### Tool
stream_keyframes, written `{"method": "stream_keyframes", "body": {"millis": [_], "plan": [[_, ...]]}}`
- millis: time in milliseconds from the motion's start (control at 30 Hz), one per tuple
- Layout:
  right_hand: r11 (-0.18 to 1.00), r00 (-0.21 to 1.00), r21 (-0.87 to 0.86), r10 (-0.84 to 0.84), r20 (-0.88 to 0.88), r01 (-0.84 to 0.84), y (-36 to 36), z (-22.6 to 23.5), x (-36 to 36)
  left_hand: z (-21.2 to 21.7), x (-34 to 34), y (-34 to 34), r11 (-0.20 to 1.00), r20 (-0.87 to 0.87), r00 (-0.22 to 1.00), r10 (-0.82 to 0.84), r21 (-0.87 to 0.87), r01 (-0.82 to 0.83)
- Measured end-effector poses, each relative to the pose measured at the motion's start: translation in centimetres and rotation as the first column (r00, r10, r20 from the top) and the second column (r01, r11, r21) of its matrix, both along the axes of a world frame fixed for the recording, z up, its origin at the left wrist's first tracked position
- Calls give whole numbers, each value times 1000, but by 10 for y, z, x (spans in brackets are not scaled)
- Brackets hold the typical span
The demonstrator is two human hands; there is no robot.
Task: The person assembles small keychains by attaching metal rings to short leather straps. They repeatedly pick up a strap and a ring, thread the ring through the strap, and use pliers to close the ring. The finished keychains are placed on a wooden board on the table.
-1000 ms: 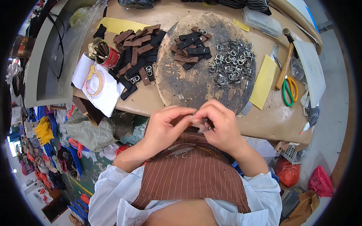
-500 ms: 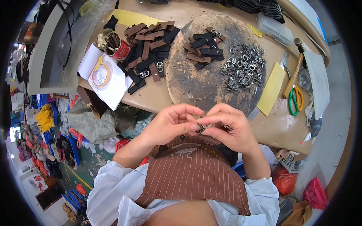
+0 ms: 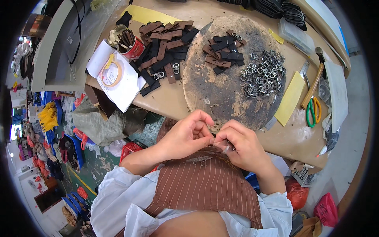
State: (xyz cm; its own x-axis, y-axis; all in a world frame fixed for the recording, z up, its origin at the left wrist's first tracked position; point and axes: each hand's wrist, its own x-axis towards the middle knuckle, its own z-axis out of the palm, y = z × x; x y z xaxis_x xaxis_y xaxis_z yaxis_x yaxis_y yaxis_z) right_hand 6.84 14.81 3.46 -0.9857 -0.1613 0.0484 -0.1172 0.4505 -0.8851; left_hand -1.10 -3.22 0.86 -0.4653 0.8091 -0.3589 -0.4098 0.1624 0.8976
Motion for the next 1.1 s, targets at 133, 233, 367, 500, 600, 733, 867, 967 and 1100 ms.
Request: {"method": "stream_keyframes", "body": {"millis": [133,233,367,500,600,733,867,967,1100], "plan": [[967,994,-233,-94,55,104,1,-1,-1,-2,-8,5,986,360,933,-25,163,-36],[911,993,-398,-119,1,109,0,-6,-7,-6,-11,10,962,624,776,-89,255,-94],[856,960,-471,-272,-60,213,-7,-24,-6,3,-27,12,974,489,871,-45,214,-70],[638,873,-609,-436,217,471,2,-26,2,-9,-86,6,847,-936,263,234,63,-528],[856,896,-267,-431,106,443,10,-40,-2,-8,-128,-17,696,-977,185,-101,-203,-688],[870,862,11,-491,130,493,11,-39,-3,-13,-141,-24,718,-940,334,-64,-276,-639],[802,790,-63,-567,232,594,17,-51,-1,-5,-118,-15,819,-558,696,452,-50,-572],[752,772,-180,-602,206,634,16,-47,-8,-3,-85,-2,875,-47,877,478,108,-471],[739,793,-298,-521,316,604,21,-27,-3,18,-52,18,912,65,922,381,135,-387]]}}
